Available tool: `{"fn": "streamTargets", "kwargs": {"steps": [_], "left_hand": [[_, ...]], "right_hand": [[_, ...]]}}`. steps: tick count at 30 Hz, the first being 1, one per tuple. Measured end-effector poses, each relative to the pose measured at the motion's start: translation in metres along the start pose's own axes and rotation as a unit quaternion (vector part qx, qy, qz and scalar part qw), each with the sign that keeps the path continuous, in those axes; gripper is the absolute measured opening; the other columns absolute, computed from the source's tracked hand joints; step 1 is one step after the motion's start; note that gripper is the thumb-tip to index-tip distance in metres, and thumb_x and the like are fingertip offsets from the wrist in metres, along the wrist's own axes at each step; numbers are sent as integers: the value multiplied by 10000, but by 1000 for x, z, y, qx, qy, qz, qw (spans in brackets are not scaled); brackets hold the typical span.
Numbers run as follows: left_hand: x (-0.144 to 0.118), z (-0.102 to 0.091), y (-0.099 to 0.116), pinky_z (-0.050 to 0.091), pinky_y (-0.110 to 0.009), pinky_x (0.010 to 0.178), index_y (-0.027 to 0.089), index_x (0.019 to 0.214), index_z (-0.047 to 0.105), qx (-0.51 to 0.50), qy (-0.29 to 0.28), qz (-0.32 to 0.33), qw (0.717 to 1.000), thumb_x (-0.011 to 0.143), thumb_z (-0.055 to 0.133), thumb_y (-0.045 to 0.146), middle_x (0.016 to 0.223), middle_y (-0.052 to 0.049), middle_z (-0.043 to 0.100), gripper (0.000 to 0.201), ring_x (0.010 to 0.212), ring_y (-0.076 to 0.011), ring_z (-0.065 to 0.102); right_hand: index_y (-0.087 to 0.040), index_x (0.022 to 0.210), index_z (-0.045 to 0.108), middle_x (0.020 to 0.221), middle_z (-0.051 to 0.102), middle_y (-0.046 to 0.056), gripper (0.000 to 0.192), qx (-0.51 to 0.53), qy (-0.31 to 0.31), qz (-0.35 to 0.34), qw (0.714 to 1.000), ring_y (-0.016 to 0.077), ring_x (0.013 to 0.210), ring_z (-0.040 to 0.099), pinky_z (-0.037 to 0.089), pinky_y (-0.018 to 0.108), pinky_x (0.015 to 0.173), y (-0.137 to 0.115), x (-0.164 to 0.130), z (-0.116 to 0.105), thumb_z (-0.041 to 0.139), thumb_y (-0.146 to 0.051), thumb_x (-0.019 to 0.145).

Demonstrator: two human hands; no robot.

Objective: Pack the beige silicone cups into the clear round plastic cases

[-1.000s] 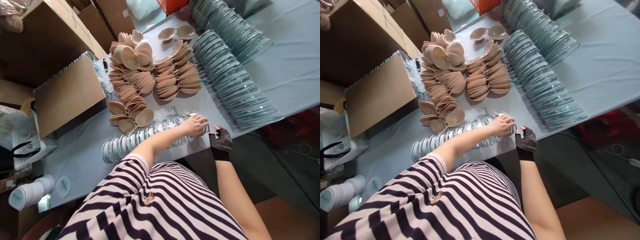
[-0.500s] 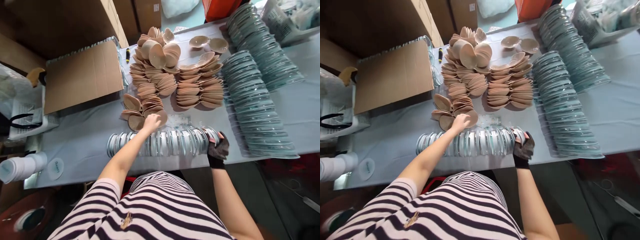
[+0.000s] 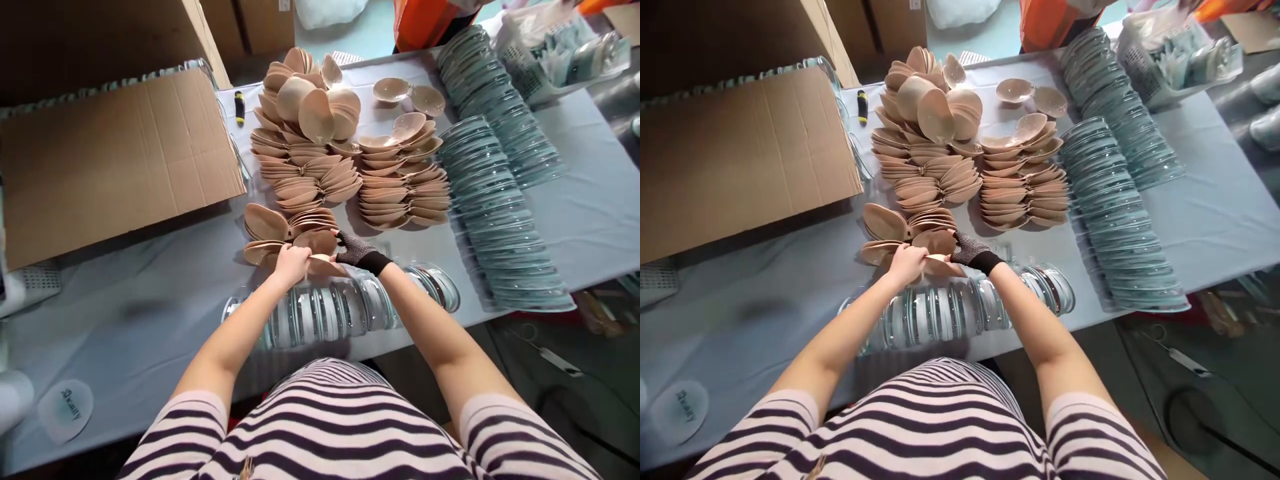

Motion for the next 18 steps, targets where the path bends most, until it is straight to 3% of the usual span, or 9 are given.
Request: {"fn": "streamTargets", "kwargs": {"steps": [3, 5, 7, 10, 12, 15, 18], "left_hand": [[-2, -24, -5, 409, -375, 942, 202, 970, 718, -18, 33, 14, 999, 937, 489, 250, 955, -95, 763, 237, 970, -250, 686], [-1, -27, -6, 430, -352, 874, 208, 957, 727, -23, 17, 18, 999, 930, 505, 255, 971, -95, 763, 228, 955, -251, 690], [-1, -23, -1, 438, -330, 827, 218, 928, 738, -38, -10, 24, 999, 916, 533, 252, 972, -85, 764, 208, 944, -246, 691], [-6, -25, 13, 440, -308, 797, 229, 947, 740, -71, -7, 14, 997, 900, 566, 268, 979, -72, 762, 185, 937, -235, 686], [-14, -34, 22, 438, -297, 768, 226, 994, 728, -97, 6, 3, 995, 884, 586, 293, 979, -67, 758, 192, 912, -226, 678], [-34, -49, 39, 425, -277, 715, 224, 972, 723, -148, -21, 24, 988, 834, 631, 345, 935, -42, 750, 205, 859, -205, 657], [-61, -64, 61, 411, -266, 720, 214, 815, 734, -187, -61, 87, 977, 845, 585, 351, 835, -25, 729, 205, 814, -179, 627]], "right_hand": [[-198, 1437, 510, 1405, 597, 122, 653, 169, 45, -8, 985, 234, 1158, 632, 504, 395, 1011, -10, 4, -4, 645, -350, 816], [-162, 1333, 601, 1333, 647, 135, 513, 188, 114, 15, 975, 238, 1151, 638, 495, 406, 1021, -7, 1, -20, 579, -363, 862], [-157, 1258, 650, 1274, 685, 130, 437, 162, 135, 23, 977, 241, 1138, 649, 489, 405, 1023, -12, -5, -30, 564, -361, 881], [-201, 1208, 683, 1222, 720, 92, 383, 39, 17, -21, 999, 243, 1096, 672, 505, 370, 974, -48, -8, -16, 643, -306, 842], [-207, 1158, 707, 1155, 745, 91, 327, -80, -73, -45, 993, 248, 1026, 695, 521, 340, 893, -73, -14, -3, 646, -263, 841], [-202, 1104, 734, 1096, 759, 102, 277, -189, -110, -55, 974, 251, 976, 705, 510, 312, 817, -96, -31, -11, 578, -225, 876], [-225, 1135, 738, 1113, 760, 80, 329, -158, -131, -125, 971, 241, 982, 702, 505, 301, 817, -116, -65, -29, 565, -193, 857]]}}
Point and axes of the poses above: each hand's wrist, its own x-axis towards the middle knuckle, its own z-axis out of the palm, y = z × x, the point moved 9 cm from there along x, towards the middle knuckle
